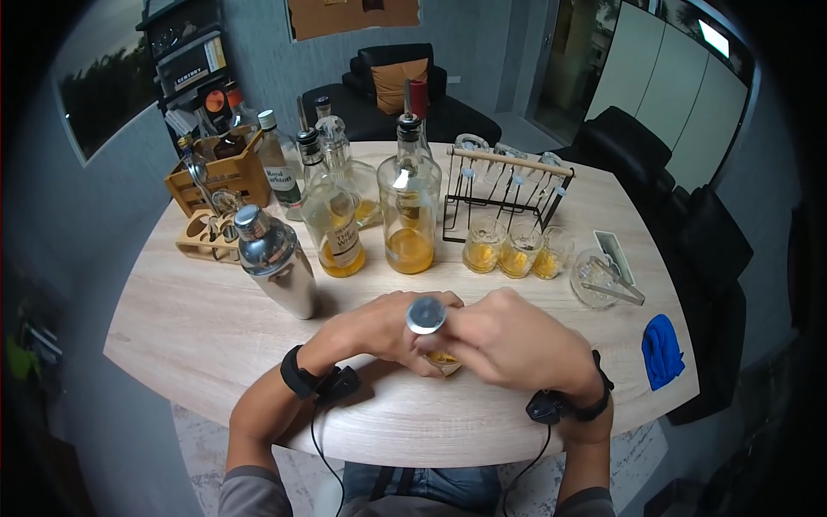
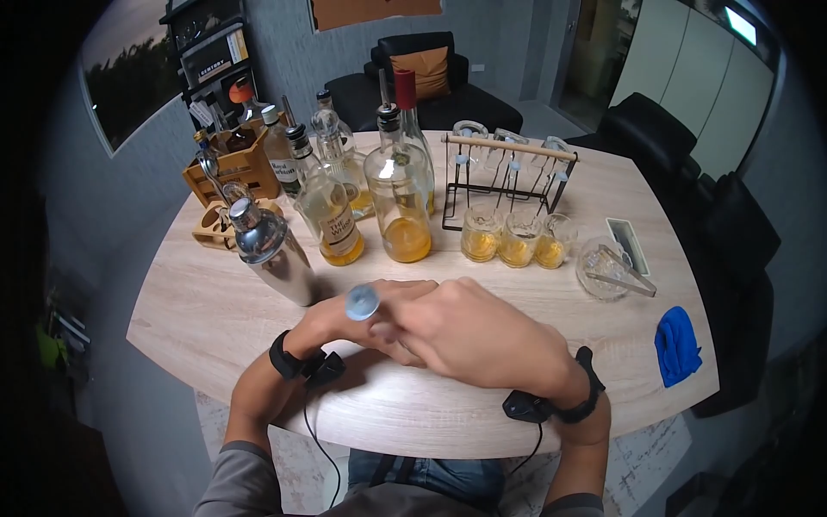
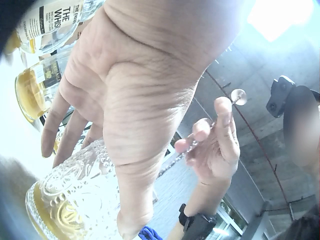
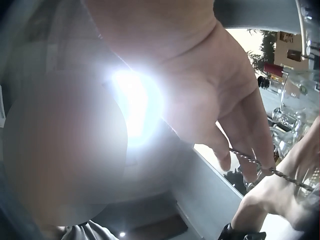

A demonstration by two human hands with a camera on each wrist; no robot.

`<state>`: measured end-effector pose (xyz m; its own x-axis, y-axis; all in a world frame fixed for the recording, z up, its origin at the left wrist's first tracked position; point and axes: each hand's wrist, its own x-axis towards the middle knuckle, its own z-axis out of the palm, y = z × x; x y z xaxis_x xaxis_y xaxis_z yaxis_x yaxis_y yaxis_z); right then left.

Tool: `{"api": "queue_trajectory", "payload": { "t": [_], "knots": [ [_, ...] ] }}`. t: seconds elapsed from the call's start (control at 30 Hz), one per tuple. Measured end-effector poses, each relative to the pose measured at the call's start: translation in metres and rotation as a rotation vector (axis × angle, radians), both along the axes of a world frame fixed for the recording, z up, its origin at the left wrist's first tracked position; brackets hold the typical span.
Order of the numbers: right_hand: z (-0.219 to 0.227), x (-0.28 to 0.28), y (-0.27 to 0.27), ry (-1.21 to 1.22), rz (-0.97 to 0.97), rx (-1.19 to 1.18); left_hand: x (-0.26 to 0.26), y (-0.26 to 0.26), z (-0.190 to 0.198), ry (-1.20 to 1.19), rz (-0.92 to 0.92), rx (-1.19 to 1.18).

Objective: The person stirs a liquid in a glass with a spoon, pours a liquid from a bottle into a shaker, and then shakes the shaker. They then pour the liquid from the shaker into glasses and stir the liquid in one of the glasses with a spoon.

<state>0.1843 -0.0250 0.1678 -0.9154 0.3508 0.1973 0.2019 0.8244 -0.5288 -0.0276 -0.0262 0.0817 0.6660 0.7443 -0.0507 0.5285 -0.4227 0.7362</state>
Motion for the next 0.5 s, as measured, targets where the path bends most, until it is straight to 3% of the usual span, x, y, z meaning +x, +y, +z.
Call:
{"api": "queue_trajectory", "payload": {
  "t": [0.1,0.23,0.3,0.33,0.4,0.43,0.5],
  "knots": [
    [-0.012,-0.01,-0.005,0.183,0.061,0.098,0.0,0.003,-0.001,0.043,0.017,0.101],
    [-0.015,-0.014,0.002,0.148,-0.052,0.007,-0.001,-0.009,0.002,-0.072,-0.03,0.092],
    [-0.02,-0.012,0.012,0.206,-0.14,0.005,0.0,-0.013,-0.014,0.118,0.066,0.454],
    [-0.018,-0.01,0.012,0.205,-0.139,0.005,-0.001,-0.009,-0.016,0.117,0.067,0.455],
    [-0.01,-0.007,0.01,0.185,-0.201,-0.048,0.001,0.001,-0.01,0.227,0.008,0.161],
    [-0.007,-0.005,0.009,0.183,-0.199,-0.05,0.001,0.0,-0.004,0.225,0.009,0.16],
    [-0.003,-0.001,0.006,0.032,-0.171,-0.012,0.006,-0.009,0.014,0.245,0.111,0.058]
  ]
}}
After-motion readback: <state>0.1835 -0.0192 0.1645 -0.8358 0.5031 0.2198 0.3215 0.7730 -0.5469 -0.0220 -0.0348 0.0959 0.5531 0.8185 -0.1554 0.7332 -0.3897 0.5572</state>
